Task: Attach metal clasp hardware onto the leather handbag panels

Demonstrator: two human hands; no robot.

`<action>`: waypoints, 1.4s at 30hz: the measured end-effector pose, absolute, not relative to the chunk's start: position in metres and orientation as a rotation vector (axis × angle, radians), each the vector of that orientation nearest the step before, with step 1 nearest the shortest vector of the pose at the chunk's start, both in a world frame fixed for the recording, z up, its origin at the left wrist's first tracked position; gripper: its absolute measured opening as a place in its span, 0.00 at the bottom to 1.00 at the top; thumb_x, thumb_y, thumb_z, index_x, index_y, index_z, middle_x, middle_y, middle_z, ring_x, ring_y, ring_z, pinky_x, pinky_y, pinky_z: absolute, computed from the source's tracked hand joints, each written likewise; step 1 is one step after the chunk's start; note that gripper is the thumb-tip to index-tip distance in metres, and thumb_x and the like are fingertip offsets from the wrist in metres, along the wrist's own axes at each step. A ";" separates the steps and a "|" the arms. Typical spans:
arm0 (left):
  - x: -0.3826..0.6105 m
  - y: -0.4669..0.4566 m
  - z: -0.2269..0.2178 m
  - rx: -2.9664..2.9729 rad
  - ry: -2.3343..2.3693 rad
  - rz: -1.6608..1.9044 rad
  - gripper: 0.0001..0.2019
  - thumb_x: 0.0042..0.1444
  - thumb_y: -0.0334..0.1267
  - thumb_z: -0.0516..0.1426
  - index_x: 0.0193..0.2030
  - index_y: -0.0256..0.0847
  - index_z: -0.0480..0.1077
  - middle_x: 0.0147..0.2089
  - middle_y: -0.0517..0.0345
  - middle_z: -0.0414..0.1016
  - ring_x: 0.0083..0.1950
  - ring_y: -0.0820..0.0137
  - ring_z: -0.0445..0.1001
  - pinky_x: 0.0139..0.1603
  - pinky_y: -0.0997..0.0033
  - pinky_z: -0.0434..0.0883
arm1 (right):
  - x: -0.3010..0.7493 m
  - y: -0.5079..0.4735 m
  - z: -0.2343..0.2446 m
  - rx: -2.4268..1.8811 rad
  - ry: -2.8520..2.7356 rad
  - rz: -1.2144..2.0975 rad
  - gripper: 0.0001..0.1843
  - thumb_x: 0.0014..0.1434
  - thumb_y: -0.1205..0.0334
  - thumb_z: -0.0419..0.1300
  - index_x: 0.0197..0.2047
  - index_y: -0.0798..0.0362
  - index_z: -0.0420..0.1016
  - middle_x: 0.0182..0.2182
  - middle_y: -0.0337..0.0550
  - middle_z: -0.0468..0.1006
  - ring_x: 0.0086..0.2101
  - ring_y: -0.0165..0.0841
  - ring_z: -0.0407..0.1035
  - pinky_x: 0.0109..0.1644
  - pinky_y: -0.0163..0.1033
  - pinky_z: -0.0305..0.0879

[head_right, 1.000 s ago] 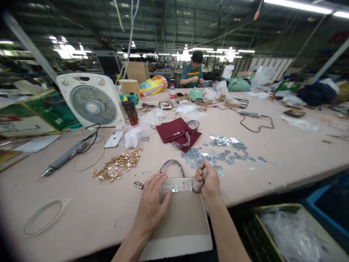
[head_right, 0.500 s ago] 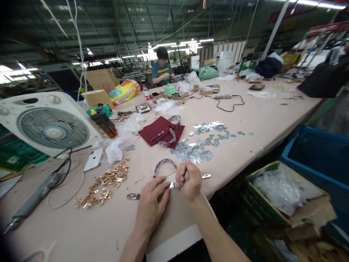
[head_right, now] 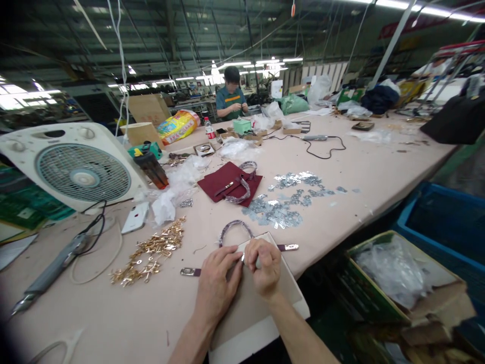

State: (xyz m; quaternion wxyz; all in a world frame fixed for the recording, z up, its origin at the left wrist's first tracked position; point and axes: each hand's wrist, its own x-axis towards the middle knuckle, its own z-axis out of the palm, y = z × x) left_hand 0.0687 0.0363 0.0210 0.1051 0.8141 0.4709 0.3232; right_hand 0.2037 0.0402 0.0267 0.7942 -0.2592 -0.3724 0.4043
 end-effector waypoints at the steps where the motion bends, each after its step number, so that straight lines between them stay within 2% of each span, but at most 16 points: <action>1: 0.068 0.036 0.021 2.389 1.386 0.950 0.10 0.67 0.34 0.58 0.52 0.49 0.76 0.58 0.54 0.79 0.59 0.58 0.74 0.61 0.47 0.72 | 0.203 0.039 0.025 -0.577 -0.834 0.841 0.26 0.69 0.46 0.59 0.21 0.49 0.70 0.14 0.35 0.61 0.18 0.31 0.57 0.25 0.38 0.54; 6: 0.069 0.037 0.021 2.349 1.385 0.934 0.10 0.67 0.34 0.58 0.52 0.50 0.76 0.57 0.55 0.79 0.59 0.58 0.74 0.61 0.47 0.71 | 0.198 0.034 0.018 -0.632 -1.088 0.704 0.26 0.71 0.52 0.55 0.20 0.49 0.71 0.16 0.38 0.64 0.21 0.33 0.60 0.30 0.42 0.57; 12: 0.069 0.038 0.022 2.305 1.378 0.935 0.08 0.68 0.34 0.58 0.49 0.49 0.76 0.56 0.56 0.79 0.58 0.58 0.74 0.60 0.48 0.71 | 0.194 0.043 0.025 -0.671 -1.130 0.658 0.24 0.71 0.57 0.52 0.22 0.49 0.69 0.17 0.37 0.64 0.21 0.33 0.60 0.29 0.41 0.56; 17: 0.069 0.037 0.025 2.272 1.333 0.977 0.09 0.68 0.35 0.56 0.50 0.48 0.74 0.54 0.53 0.80 0.55 0.57 0.74 0.57 0.50 0.71 | 0.189 0.055 0.034 -0.847 -1.196 0.688 0.26 0.72 0.55 0.52 0.21 0.50 0.66 0.18 0.37 0.64 0.20 0.31 0.58 0.28 0.39 0.53; 21: 0.069 0.035 0.024 2.280 1.353 0.982 0.10 0.67 0.34 0.56 0.53 0.48 0.73 0.56 0.53 0.79 0.58 0.57 0.74 0.60 0.49 0.71 | 0.189 0.063 0.038 -0.927 -1.155 0.780 0.26 0.73 0.50 0.53 0.23 0.50 0.66 0.18 0.35 0.64 0.20 0.29 0.57 0.25 0.37 0.52; 25: 0.068 0.032 0.016 2.320 1.474 1.007 0.20 0.66 0.36 0.57 0.64 0.44 0.67 0.63 0.47 0.75 0.65 0.54 0.70 0.67 0.45 0.68 | 0.204 0.070 0.049 -0.797 -0.856 1.024 0.25 0.69 0.46 0.57 0.24 0.50 0.65 0.15 0.31 0.59 0.15 0.25 0.50 0.19 0.33 0.45; 27: 0.068 0.030 0.014 2.360 1.510 0.990 0.23 0.65 0.36 0.58 0.67 0.42 0.65 0.65 0.46 0.74 0.67 0.53 0.68 0.69 0.43 0.66 | 0.213 0.074 0.057 -0.688 -0.693 1.060 0.24 0.68 0.46 0.58 0.23 0.50 0.63 0.15 0.29 0.56 0.15 0.24 0.47 0.17 0.31 0.45; 30: 0.068 0.029 0.018 2.373 1.504 0.943 0.22 0.65 0.37 0.58 0.65 0.42 0.67 0.64 0.49 0.75 0.66 0.54 0.69 0.69 0.45 0.66 | 0.217 0.081 0.066 -0.654 -0.659 1.099 0.24 0.66 0.47 0.60 0.24 0.51 0.63 0.15 0.29 0.56 0.14 0.22 0.48 0.17 0.29 0.47; 35: 0.068 0.029 0.026 2.332 1.504 0.949 0.19 0.66 0.37 0.59 0.63 0.45 0.70 0.62 0.51 0.77 0.63 0.55 0.71 0.66 0.47 0.70 | 0.202 0.099 0.058 -0.847 -0.819 1.185 0.24 0.64 0.44 0.63 0.25 0.51 0.66 0.14 0.29 0.59 0.13 0.22 0.51 0.15 0.28 0.46; 42: 0.069 0.031 0.024 2.320 1.498 0.982 0.17 0.67 0.37 0.59 0.62 0.49 0.73 0.59 0.52 0.79 0.62 0.56 0.73 0.63 0.48 0.72 | 0.199 0.112 0.049 -0.931 -0.926 1.253 0.25 0.65 0.41 0.60 0.26 0.51 0.67 0.14 0.27 0.59 0.12 0.23 0.51 0.15 0.29 0.46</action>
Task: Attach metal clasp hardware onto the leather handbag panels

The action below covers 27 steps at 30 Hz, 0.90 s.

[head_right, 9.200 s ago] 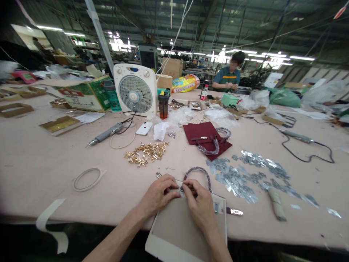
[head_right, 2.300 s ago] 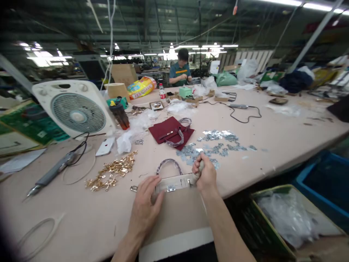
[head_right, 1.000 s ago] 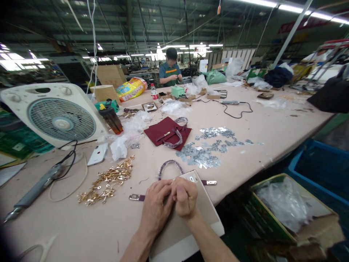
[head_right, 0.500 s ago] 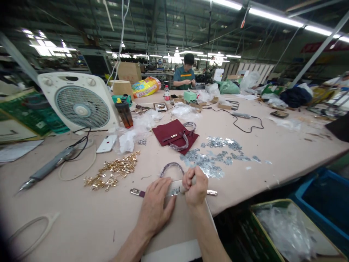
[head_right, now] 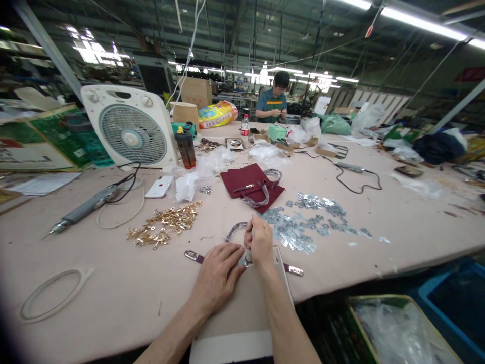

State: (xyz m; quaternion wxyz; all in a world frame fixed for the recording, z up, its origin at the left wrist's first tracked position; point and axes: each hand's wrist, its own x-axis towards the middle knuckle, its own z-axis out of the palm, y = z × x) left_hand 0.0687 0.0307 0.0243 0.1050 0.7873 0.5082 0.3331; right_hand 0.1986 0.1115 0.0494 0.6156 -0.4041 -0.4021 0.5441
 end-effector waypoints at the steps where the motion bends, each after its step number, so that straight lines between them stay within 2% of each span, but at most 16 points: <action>1: 0.069 0.031 0.025 2.321 1.492 0.975 0.16 0.67 0.37 0.59 0.61 0.49 0.73 0.59 0.52 0.79 0.62 0.57 0.73 0.63 0.48 0.72 | 0.199 0.110 0.050 -0.929 -0.960 1.254 0.25 0.65 0.40 0.59 0.26 0.51 0.67 0.14 0.28 0.59 0.12 0.23 0.51 0.15 0.29 0.46; 8: 0.067 0.029 0.029 2.303 1.461 0.945 0.14 0.70 0.37 0.55 0.60 0.51 0.73 0.59 0.55 0.78 0.62 0.60 0.72 0.64 0.51 0.70 | 0.197 0.076 0.046 -0.944 -1.282 1.008 0.27 0.71 0.44 0.55 0.24 0.51 0.68 0.16 0.33 0.63 0.17 0.26 0.54 0.21 0.33 0.50; 11: 0.066 0.028 0.029 2.313 1.463 0.926 0.13 0.69 0.39 0.56 0.59 0.51 0.73 0.61 0.56 0.77 0.63 0.59 0.71 0.65 0.51 0.69 | 0.203 0.068 0.044 -0.851 -1.211 1.042 0.27 0.72 0.45 0.54 0.24 0.51 0.67 0.17 0.33 0.62 0.17 0.26 0.54 0.21 0.34 0.50; 15: 0.069 0.028 0.025 2.322 1.534 0.917 0.26 0.58 0.50 0.67 0.61 0.49 0.72 0.60 0.52 0.77 0.64 0.54 0.70 0.67 0.47 0.67 | 0.221 0.075 0.055 -0.731 -0.975 1.220 0.23 0.70 0.45 0.58 0.28 0.50 0.68 0.17 0.31 0.61 0.16 0.24 0.53 0.19 0.31 0.48; 18: 0.073 0.028 0.022 2.310 1.584 0.936 0.31 0.54 0.53 0.69 0.62 0.50 0.72 0.58 0.51 0.78 0.63 0.54 0.71 0.66 0.47 0.67 | 0.227 0.079 0.068 -0.700 -0.974 1.203 0.21 0.68 0.47 0.61 0.28 0.51 0.70 0.18 0.32 0.63 0.16 0.23 0.54 0.19 0.30 0.48; 22: 0.075 0.028 0.022 2.298 1.613 0.935 0.29 0.52 0.54 0.70 0.60 0.51 0.73 0.57 0.53 0.78 0.62 0.54 0.71 0.66 0.48 0.67 | 0.220 0.077 0.066 -0.632 -1.047 1.197 0.23 0.70 0.48 0.58 0.27 0.52 0.70 0.16 0.32 0.60 0.15 0.23 0.53 0.18 0.30 0.46; 27: 0.074 0.027 0.024 2.282 1.590 0.912 0.20 0.57 0.56 0.66 0.52 0.51 0.75 0.54 0.56 0.79 0.60 0.56 0.71 0.64 0.52 0.67 | 0.207 0.077 0.046 -0.732 -1.234 1.179 0.25 0.71 0.47 0.57 0.25 0.52 0.69 0.15 0.31 0.59 0.15 0.23 0.50 0.18 0.32 0.44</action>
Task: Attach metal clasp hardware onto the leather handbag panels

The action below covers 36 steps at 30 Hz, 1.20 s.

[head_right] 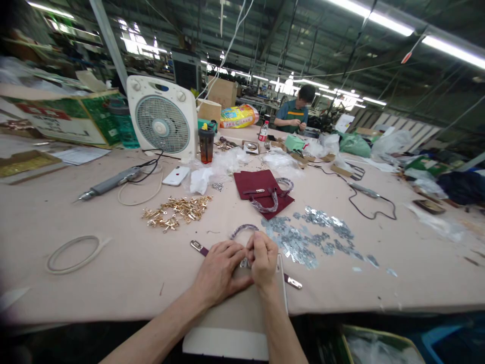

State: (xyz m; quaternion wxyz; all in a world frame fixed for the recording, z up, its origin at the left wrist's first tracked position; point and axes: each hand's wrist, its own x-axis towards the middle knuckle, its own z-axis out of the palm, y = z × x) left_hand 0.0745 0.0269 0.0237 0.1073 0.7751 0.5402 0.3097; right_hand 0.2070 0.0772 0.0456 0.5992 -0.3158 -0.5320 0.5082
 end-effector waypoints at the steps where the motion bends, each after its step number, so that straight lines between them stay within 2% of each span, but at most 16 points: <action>1: 0.074 0.027 0.024 2.280 1.589 0.906 0.20 0.58 0.56 0.66 0.52 0.51 0.75 0.53 0.57 0.79 0.60 0.56 0.71 0.65 0.53 0.66 | 0.206 0.078 0.045 -0.744 -1.252 1.172 0.25 0.71 0.47 0.57 0.25 0.52 0.68 0.15 0.30 0.59 0.15 0.24 0.49 0.18 0.32 0.44; 7: 0.073 0.026 0.023 2.275 1.593 0.860 0.26 0.55 0.58 0.67 0.58 0.52 0.72 0.59 0.55 0.76 0.63 0.53 0.68 0.67 0.50 0.64 | 0.206 0.073 0.074 -0.603 -1.279 1.027 0.24 0.74 0.53 0.54 0.25 0.51 0.67 0.17 0.31 0.59 0.16 0.26 0.53 0.19 0.34 0.46; 10: 0.073 0.026 0.025 2.272 1.586 0.851 0.24 0.57 0.57 0.66 0.56 0.51 0.73 0.57 0.55 0.77 0.62 0.54 0.68 0.67 0.50 0.64 | 0.203 0.071 0.071 -0.586 -1.352 0.958 0.25 0.74 0.53 0.54 0.24 0.51 0.66 0.17 0.32 0.59 0.17 0.27 0.54 0.21 0.35 0.49; 13: 0.073 0.026 0.026 2.272 1.578 0.858 0.20 0.59 0.56 0.64 0.54 0.50 0.73 0.54 0.55 0.78 0.60 0.55 0.69 0.66 0.51 0.64 | 0.205 0.075 0.052 -0.756 -1.449 0.969 0.26 0.74 0.51 0.54 0.23 0.51 0.65 0.16 0.33 0.61 0.17 0.27 0.53 0.20 0.35 0.48; 16: 0.072 0.026 0.027 2.264 1.574 0.862 0.22 0.58 0.58 0.64 0.53 0.50 0.73 0.53 0.55 0.78 0.60 0.55 0.69 0.66 0.52 0.64 | 0.212 0.078 0.046 -0.825 -1.430 0.997 0.26 0.74 0.50 0.54 0.24 0.51 0.64 0.17 0.33 0.61 0.17 0.26 0.53 0.19 0.35 0.47; 23: 0.072 0.026 0.028 2.259 1.577 0.846 0.27 0.55 0.57 0.67 0.58 0.49 0.71 0.56 0.56 0.78 0.61 0.55 0.69 0.66 0.52 0.64 | 0.205 0.063 0.079 -0.527 -1.305 0.970 0.24 0.73 0.55 0.53 0.24 0.50 0.65 0.17 0.32 0.57 0.17 0.28 0.53 0.22 0.36 0.50; 26: 0.073 0.026 0.027 2.269 1.575 0.853 0.23 0.56 0.54 0.66 0.55 0.49 0.73 0.54 0.57 0.78 0.61 0.56 0.70 0.66 0.53 0.64 | 0.201 0.065 0.058 -0.704 -1.404 0.961 0.26 0.73 0.53 0.54 0.22 0.50 0.63 0.16 0.33 0.60 0.18 0.28 0.54 0.21 0.36 0.50; 28: 0.074 0.026 0.027 2.270 1.581 0.859 0.21 0.57 0.55 0.65 0.53 0.50 0.74 0.53 0.57 0.79 0.60 0.56 0.70 0.66 0.53 0.64 | 0.203 0.069 0.043 -0.773 -1.366 1.005 0.26 0.73 0.52 0.53 0.22 0.50 0.63 0.16 0.33 0.61 0.17 0.27 0.53 0.20 0.35 0.48; 33: 0.075 0.027 0.025 2.255 1.596 0.865 0.30 0.53 0.60 0.67 0.58 0.49 0.72 0.57 0.56 0.79 0.62 0.55 0.70 0.66 0.52 0.64 | 0.213 0.078 0.048 -0.637 -1.078 1.112 0.22 0.73 0.53 0.53 0.26 0.51 0.65 0.16 0.29 0.58 0.15 0.24 0.50 0.18 0.31 0.46; 36: 0.075 0.029 0.024 2.245 1.596 0.855 0.29 0.52 0.59 0.69 0.57 0.49 0.73 0.56 0.57 0.79 0.61 0.56 0.70 0.65 0.53 0.65 | 0.208 0.085 0.062 -0.629 -1.028 1.140 0.22 0.71 0.52 0.56 0.25 0.51 0.66 0.15 0.29 0.58 0.14 0.23 0.50 0.16 0.29 0.45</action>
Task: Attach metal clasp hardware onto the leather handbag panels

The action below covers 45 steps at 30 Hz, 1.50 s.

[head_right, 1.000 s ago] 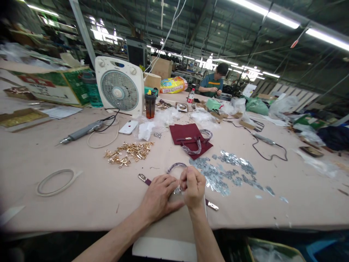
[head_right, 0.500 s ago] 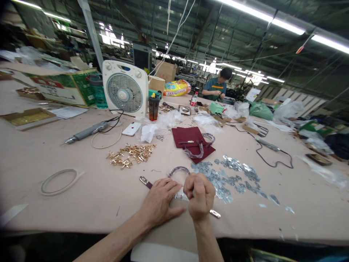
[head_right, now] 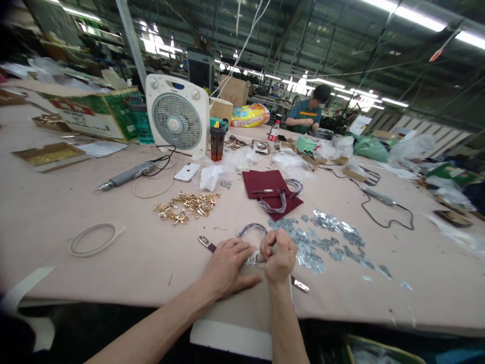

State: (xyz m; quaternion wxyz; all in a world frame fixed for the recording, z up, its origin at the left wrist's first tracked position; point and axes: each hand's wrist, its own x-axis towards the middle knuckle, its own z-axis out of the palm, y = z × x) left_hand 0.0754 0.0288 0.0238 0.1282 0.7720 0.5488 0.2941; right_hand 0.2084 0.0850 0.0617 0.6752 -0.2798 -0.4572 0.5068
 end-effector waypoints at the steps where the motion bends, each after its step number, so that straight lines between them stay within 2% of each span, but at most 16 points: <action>1: 0.075 0.029 0.024 2.242 1.599 0.853 0.28 0.52 0.58 0.69 0.55 0.49 0.74 0.55 0.57 0.79 0.61 0.56 0.70 0.64 0.53 0.65 | 0.205 0.088 0.064 -0.651 -1.043 1.163 0.23 0.71 0.51 0.57 0.25 0.51 0.66 0.15 0.29 0.58 0.14 0.23 0.50 0.16 0.29 0.45; 9: 0.075 0.029 0.024 2.222 1.586 0.877 0.25 0.56 0.60 0.66 0.53 0.47 0.74 0.53 0.55 0.80 0.60 0.55 0.70 0.65 0.51 0.65 | 0.187 0.106 0.046 -0.791 -1.067 1.306 0.23 0.68 0.45 0.59 0.26 0.51 0.65 0.14 0.28 0.59 0.13 0.23 0.51 0.15 0.28 0.47; 15: 0.076 0.030 0.024 2.208 1.589 0.885 0.25 0.59 0.60 0.64 0.55 0.48 0.74 0.54 0.56 0.80 0.60 0.56 0.71 0.65 0.51 0.65 | 0.190 0.109 0.045 -0.799 -1.106 1.379 0.23 0.69 0.45 0.58 0.27 0.51 0.66 0.15 0.27 0.59 0.13 0.23 0.51 0.16 0.29 0.46; 22: 0.075 0.030 0.022 2.217 1.570 0.879 0.22 0.60 0.61 0.62 0.52 0.49 0.75 0.53 0.55 0.79 0.59 0.56 0.71 0.64 0.52 0.65 | 0.196 0.093 0.039 -0.724 -1.241 1.306 0.24 0.73 0.47 0.53 0.27 0.50 0.65 0.16 0.28 0.58 0.15 0.25 0.49 0.18 0.32 0.44; 24: 0.075 0.031 0.021 2.217 1.559 0.883 0.20 0.60 0.58 0.63 0.50 0.48 0.75 0.53 0.55 0.79 0.59 0.57 0.71 0.63 0.53 0.65 | 0.199 0.086 0.036 -0.720 -1.351 1.227 0.24 0.74 0.50 0.51 0.26 0.50 0.65 0.16 0.30 0.59 0.16 0.26 0.50 0.20 0.34 0.46; 28: 0.076 0.031 0.020 2.202 1.573 0.908 0.14 0.61 0.46 0.62 0.51 0.46 0.73 0.53 0.56 0.79 0.59 0.58 0.70 0.63 0.54 0.65 | 0.203 0.071 0.027 -0.695 -1.677 0.961 0.24 0.72 0.57 0.51 0.23 0.50 0.63 0.19 0.35 0.63 0.22 0.30 0.58 0.28 0.39 0.55; 32: 0.076 0.029 0.025 2.210 1.558 0.888 0.10 0.64 0.41 0.59 0.51 0.46 0.73 0.53 0.54 0.79 0.61 0.57 0.69 0.64 0.54 0.63 | 0.205 0.063 0.022 -0.558 -1.869 0.746 0.19 0.69 0.60 0.53 0.25 0.50 0.67 0.21 0.38 0.67 0.25 0.33 0.62 0.32 0.42 0.57; 35: 0.076 0.029 0.028 2.220 1.551 0.870 0.14 0.63 0.44 0.61 0.54 0.48 0.73 0.54 0.54 0.79 0.60 0.57 0.70 0.64 0.53 0.64 | 0.207 0.064 0.028 -0.527 -1.759 0.831 0.19 0.70 0.59 0.52 0.25 0.49 0.66 0.21 0.37 0.66 0.23 0.33 0.62 0.30 0.41 0.56; 38: 0.077 0.029 0.029 2.216 1.594 0.860 0.20 0.58 0.53 0.65 0.53 0.48 0.74 0.53 0.55 0.79 0.60 0.55 0.70 0.63 0.53 0.65 | 0.213 0.066 0.042 -0.556 -1.306 1.052 0.21 0.73 0.59 0.48 0.26 0.48 0.63 0.18 0.32 0.58 0.18 0.30 0.53 0.24 0.38 0.50; 40: 0.079 0.029 0.029 2.214 1.628 0.864 0.24 0.55 0.57 0.67 0.53 0.48 0.73 0.53 0.54 0.79 0.59 0.55 0.70 0.62 0.53 0.66 | 0.218 0.064 0.050 -0.525 -1.107 1.062 0.21 0.73 0.58 0.47 0.27 0.48 0.64 0.18 0.30 0.55 0.17 0.28 0.48 0.22 0.36 0.46; 45: 0.081 0.030 0.028 2.213 1.634 0.893 0.22 0.55 0.56 0.67 0.51 0.47 0.74 0.52 0.54 0.80 0.58 0.55 0.71 0.60 0.53 0.67 | 0.220 0.051 0.047 -0.521 -1.280 1.014 0.21 0.72 0.56 0.52 0.26 0.49 0.67 0.17 0.33 0.59 0.19 0.31 0.55 0.25 0.38 0.53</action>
